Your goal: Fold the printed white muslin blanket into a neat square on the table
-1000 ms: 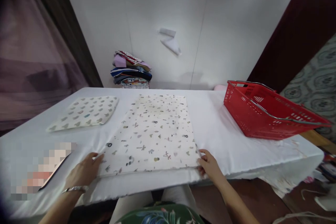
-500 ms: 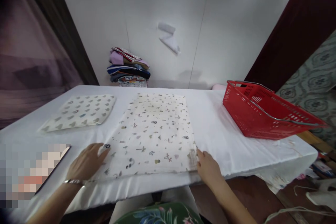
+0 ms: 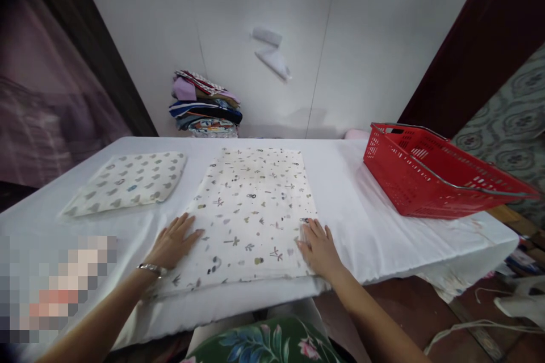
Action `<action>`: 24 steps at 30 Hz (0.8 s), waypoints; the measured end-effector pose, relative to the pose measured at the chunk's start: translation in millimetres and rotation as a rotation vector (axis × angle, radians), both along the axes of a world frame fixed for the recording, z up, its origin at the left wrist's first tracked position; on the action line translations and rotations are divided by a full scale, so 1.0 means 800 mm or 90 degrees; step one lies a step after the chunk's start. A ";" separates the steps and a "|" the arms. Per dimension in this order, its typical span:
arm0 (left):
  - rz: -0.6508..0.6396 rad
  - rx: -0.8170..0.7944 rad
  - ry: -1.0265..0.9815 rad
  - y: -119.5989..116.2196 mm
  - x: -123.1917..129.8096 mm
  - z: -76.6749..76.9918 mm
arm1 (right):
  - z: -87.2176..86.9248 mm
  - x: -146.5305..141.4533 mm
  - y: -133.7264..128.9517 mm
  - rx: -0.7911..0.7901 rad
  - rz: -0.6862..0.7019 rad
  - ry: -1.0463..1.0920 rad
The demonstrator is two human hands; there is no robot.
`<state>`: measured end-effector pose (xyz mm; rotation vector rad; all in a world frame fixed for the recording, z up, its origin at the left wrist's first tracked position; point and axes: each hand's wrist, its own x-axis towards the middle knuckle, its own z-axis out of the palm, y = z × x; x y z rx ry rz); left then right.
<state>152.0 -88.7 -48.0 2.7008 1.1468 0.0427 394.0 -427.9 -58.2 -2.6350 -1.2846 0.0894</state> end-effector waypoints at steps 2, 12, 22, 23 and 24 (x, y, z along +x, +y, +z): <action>-0.003 0.027 -0.004 0.001 0.002 0.003 | 0.002 -0.004 0.000 0.009 -0.003 -0.013; 0.001 0.027 0.029 0.007 0.018 0.013 | 0.005 0.004 0.009 0.016 -0.038 -0.018; -0.028 0.029 0.036 0.031 0.050 0.005 | 0.009 0.019 0.026 -0.007 -0.039 0.010; -0.027 0.050 0.025 0.034 0.053 0.005 | 0.008 0.021 0.027 0.005 -0.039 -0.007; -0.028 0.073 0.013 0.037 0.056 0.005 | 0.007 0.022 0.028 0.010 -0.037 -0.017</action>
